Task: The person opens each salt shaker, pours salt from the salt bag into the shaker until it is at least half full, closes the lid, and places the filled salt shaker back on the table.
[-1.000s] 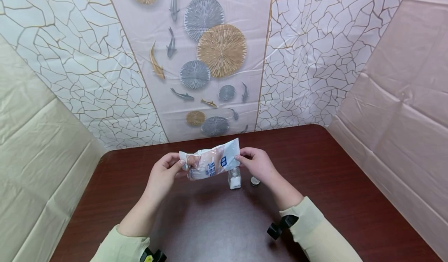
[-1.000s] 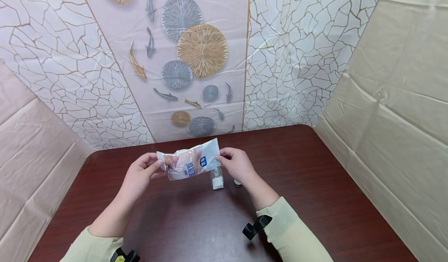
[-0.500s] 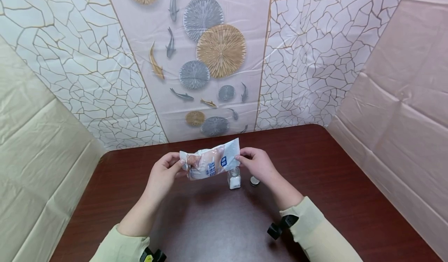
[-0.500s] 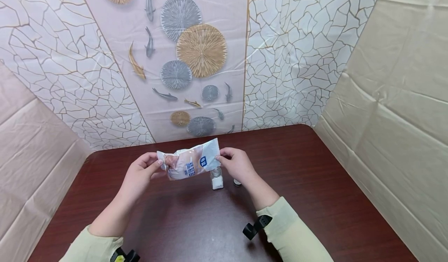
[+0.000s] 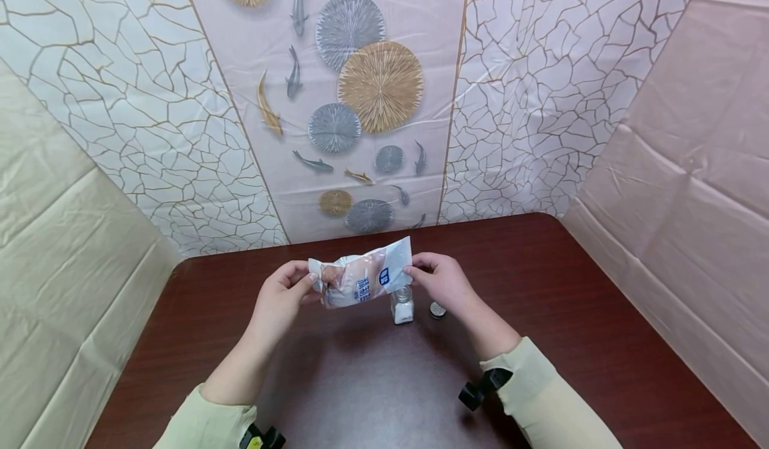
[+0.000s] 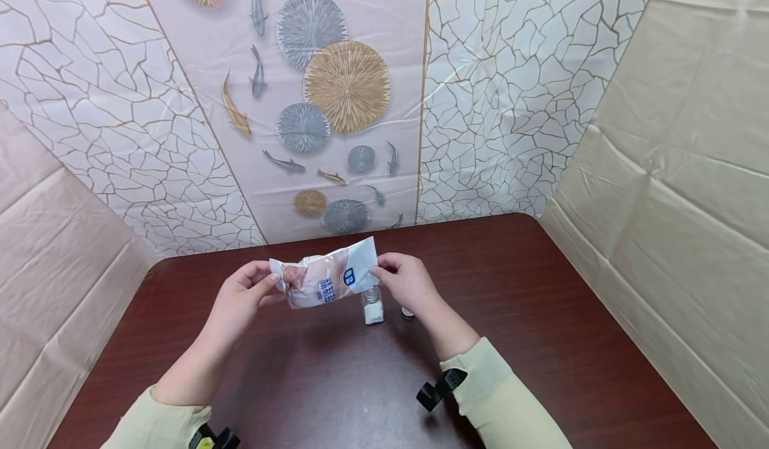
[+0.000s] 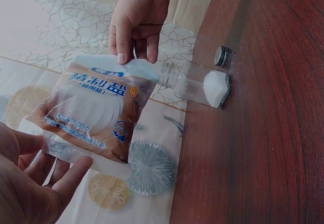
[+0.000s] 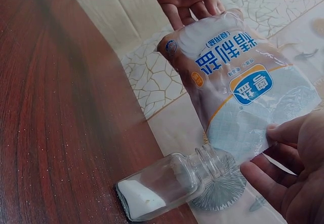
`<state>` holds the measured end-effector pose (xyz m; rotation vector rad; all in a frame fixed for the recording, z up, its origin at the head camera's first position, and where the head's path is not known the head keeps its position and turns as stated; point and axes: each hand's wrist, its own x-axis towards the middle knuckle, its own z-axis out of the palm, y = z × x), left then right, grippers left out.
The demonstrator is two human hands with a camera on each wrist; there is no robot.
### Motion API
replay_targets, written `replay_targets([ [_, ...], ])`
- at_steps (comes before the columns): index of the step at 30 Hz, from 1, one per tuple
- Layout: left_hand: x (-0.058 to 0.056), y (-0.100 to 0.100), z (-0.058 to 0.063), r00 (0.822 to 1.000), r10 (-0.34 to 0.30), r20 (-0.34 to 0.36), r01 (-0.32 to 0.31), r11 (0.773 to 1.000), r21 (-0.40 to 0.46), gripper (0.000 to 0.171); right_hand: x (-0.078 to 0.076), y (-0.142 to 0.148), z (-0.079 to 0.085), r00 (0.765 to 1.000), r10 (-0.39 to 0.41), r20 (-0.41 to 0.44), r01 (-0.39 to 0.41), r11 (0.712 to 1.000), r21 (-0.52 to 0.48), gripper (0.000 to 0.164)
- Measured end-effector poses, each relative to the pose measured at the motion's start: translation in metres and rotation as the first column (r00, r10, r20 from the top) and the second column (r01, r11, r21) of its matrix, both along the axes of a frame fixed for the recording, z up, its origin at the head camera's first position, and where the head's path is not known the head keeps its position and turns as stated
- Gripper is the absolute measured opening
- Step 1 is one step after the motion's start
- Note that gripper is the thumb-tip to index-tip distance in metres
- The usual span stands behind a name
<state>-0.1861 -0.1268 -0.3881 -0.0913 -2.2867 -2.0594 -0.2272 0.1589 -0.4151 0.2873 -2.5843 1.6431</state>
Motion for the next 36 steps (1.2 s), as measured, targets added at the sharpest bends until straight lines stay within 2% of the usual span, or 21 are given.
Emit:
replay_targets([
  [36, 0.0029, 0.0016, 0.0016, 0.999, 0.019, 0.028, -0.018, 1.0, -0.011, 0.017, 0.0012, -0.0011, 0.0004, 1.0, 0.0, 0.007, 0.0, 1.0, -0.013, 0.014],
])
